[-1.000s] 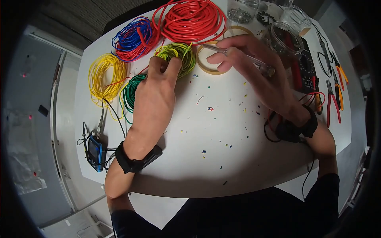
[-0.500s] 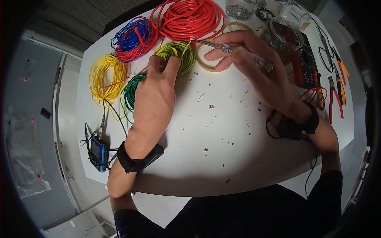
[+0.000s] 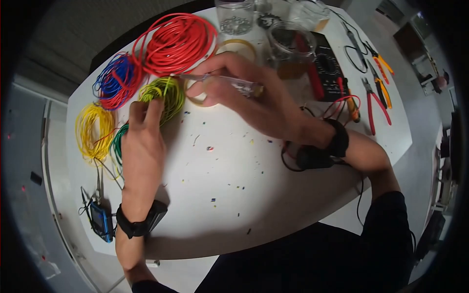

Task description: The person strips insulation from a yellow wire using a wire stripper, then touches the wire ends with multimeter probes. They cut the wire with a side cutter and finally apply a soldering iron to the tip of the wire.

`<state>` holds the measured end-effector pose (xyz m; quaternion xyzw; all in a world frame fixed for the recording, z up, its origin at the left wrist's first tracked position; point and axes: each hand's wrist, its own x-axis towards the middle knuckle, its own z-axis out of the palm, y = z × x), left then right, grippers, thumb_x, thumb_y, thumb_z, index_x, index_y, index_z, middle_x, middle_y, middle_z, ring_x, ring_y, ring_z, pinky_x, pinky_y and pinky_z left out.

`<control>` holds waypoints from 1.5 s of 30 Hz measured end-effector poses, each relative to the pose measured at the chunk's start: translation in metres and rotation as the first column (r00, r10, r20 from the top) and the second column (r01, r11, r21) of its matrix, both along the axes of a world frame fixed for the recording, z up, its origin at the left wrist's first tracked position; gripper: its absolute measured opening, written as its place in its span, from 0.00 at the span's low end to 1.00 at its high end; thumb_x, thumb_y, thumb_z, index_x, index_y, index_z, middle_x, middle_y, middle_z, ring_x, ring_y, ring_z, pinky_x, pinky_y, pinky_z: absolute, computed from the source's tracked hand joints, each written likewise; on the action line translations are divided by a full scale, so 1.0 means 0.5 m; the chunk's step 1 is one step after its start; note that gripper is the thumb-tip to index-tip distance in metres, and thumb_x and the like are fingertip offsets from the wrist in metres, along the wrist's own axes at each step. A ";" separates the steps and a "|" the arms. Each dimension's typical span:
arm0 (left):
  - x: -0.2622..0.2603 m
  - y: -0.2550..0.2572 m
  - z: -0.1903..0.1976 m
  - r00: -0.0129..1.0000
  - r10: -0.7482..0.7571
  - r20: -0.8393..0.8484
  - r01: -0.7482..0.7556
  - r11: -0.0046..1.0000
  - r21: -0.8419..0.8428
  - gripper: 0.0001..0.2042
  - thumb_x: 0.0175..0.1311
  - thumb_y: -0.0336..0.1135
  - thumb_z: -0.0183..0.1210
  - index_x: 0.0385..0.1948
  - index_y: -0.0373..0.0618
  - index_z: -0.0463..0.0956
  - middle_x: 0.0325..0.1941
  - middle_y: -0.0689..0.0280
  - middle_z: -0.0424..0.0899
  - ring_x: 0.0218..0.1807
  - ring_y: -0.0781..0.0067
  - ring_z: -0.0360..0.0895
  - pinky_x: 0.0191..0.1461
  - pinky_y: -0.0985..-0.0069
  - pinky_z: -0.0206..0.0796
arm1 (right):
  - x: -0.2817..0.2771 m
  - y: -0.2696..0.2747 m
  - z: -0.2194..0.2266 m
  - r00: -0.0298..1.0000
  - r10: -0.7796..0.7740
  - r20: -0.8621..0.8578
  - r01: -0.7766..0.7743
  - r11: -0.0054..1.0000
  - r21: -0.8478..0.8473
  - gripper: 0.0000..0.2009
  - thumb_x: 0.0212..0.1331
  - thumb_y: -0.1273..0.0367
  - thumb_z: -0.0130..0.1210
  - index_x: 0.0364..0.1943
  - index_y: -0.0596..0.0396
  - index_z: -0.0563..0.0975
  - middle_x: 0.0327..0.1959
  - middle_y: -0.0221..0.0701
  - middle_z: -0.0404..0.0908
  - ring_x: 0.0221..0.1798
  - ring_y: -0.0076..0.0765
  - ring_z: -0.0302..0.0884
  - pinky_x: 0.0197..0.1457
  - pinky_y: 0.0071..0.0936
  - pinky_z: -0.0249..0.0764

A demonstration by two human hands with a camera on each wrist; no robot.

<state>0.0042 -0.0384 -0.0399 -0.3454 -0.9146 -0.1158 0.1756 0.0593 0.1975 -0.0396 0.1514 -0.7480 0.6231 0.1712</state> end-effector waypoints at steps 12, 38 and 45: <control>0.000 -0.002 -0.001 1.000 -0.010 -0.002 0.010 1.000 -0.005 0.19 0.60 0.16 0.52 0.53 0.42 0.73 0.49 0.49 0.77 0.39 0.40 0.83 0.38 0.54 0.79 | -0.001 -0.004 -0.008 0.999 0.052 0.010 -0.052 0.999 0.012 0.18 0.71 0.58 0.61 0.55 0.55 0.80 0.43 0.34 0.87 0.46 0.27 0.85 0.50 0.28 0.80; 0.039 -0.046 0.125 0.877 0.206 -0.435 -0.172 0.978 0.116 0.23 0.59 0.39 0.71 0.56 0.48 0.78 0.53 0.64 0.83 0.45 0.57 0.85 0.40 0.65 0.79 | 0.027 -0.010 0.030 0.997 0.064 -0.044 -0.061 0.997 0.052 0.18 0.76 0.68 0.52 0.64 0.62 0.74 0.51 0.40 0.87 0.44 0.26 0.85 0.53 0.24 0.78; 0.029 -0.193 0.094 0.988 0.119 -0.097 -0.096 0.972 0.213 0.13 0.67 0.35 0.67 0.50 0.43 0.83 0.47 0.58 0.88 0.40 0.55 0.86 0.44 0.67 0.76 | 0.045 -0.017 0.046 0.984 0.167 -0.058 -0.165 0.985 0.047 0.20 0.76 0.64 0.52 0.64 0.64 0.75 0.50 0.42 0.87 0.42 0.27 0.85 0.52 0.26 0.79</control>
